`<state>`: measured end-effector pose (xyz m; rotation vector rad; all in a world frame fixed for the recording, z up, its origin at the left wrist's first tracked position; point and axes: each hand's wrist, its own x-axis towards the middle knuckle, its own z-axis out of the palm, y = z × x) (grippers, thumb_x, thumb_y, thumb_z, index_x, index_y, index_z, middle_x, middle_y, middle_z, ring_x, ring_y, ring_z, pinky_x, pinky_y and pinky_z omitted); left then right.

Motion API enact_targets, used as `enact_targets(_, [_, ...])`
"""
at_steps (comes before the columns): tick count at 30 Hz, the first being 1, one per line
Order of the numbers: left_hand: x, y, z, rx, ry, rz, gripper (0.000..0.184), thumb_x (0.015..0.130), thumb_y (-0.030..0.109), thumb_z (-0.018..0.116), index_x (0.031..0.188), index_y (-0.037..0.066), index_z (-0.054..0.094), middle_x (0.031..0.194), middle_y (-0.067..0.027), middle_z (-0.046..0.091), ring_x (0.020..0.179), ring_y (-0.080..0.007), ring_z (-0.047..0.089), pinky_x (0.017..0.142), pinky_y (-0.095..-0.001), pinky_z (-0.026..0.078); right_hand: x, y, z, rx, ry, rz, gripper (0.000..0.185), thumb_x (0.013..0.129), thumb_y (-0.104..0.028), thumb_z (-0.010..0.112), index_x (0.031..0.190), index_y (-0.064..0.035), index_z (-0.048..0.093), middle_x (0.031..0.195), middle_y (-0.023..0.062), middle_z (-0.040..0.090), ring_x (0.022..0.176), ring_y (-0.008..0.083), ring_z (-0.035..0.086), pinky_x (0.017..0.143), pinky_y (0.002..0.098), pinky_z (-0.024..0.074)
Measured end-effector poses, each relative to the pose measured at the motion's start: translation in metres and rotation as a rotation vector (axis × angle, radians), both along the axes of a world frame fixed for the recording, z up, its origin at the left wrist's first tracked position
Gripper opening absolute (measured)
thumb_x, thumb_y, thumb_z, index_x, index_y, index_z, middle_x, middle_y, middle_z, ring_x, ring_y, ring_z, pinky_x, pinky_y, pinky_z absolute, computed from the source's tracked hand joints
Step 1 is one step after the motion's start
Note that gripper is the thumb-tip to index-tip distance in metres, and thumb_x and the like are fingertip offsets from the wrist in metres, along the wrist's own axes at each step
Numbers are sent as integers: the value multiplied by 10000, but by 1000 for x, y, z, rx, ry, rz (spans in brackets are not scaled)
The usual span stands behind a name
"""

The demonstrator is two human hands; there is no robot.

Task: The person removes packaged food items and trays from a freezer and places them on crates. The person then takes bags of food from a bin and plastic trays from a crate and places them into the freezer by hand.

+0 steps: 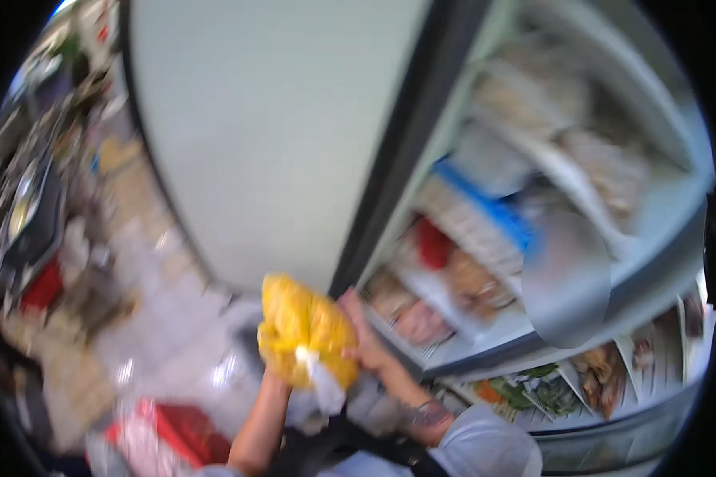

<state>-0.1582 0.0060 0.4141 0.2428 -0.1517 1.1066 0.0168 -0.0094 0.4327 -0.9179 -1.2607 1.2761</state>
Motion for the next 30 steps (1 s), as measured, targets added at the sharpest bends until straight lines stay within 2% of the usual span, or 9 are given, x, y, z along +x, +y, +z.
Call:
enact_targets(1, [14,6,39,-22,94,-108,623,860,468,521,1350,104,394,1338,-123,452,1185,-301,474,1011,-459,375,9,-20,20,-193,294,154,1185,609,-394,811,1466,-106,44,1515,71,92,1387,232,116,1123,378,117])
enact_targets(5, [44,54,78,281,991,-149,478,880,274,568,1282,38,460,1228,-95,542,1105,-206,529,940,-364,430,63,-38,-52,-442,619,180,653,783,-335,688,1305,-46,422,1196,91,572,1073,221,570,926,372,468])
enact_targets(9, [74,57,190,660,1044,-18,383,908,255,552,1163,-31,542,1030,-68,626,899,-134,597,788,-278,488,57,-62,57,-129,770,-58,634,808,-372,639,1301,-38,421,1197,113,569,1060,236,577,915,386,474])
enact_targets(14, [104,45,308,697,1056,97,410,924,325,532,1147,-19,542,1007,-65,636,851,-128,614,754,-275,503,55,-79,218,201,767,-297,585,837,-356,587,1304,-49,415,1204,128,560,1055,265,574,924,411,461])
enact_targets(18, [120,35,375,677,391,-199,516,965,444,333,1206,25,512,1133,-83,597,1018,-164,584,897,-327,453,79,-58,307,502,823,-108,524,885,-300,526,1321,-43,388,1264,137,512,1121,265,533,964,409,430])
enact_targets(21, [124,25,419,966,485,200,591,955,486,306,1368,66,344,1268,-75,510,1173,-149,465,959,-341,362,101,-33,412,795,616,-131,430,898,-240,520,1273,-41,447,1244,131,530,1120,259,538,941,399,454])
enact_targets(24, [122,32,441,1011,626,246,651,939,516,326,1413,76,262,1288,-110,493,1109,-196,478,895,-352,374,169,30,539,952,510,4,392,868,-271,579,1181,-45,507,1134,115,575,1064,246,565,906,398,483])
enact_targets(26, [127,46,438,1028,697,288,594,946,496,319,1363,72,342,1251,-145,512,1098,-229,506,887,-353,403,232,98,642,1059,385,-262,445,878,-360,549,1197,-55,490,1155,111,562,1077,256,555,889,395,487])
enact_targets(30, [112,69,394,1036,884,292,529,948,435,372,1303,48,428,1196,-149,547,1038,-231,553,849,-348,440,301,130,705,592,356,-701,583,855,-415,553,1274,-44,389,1201,167,501,1083,315,525,776,538,505])
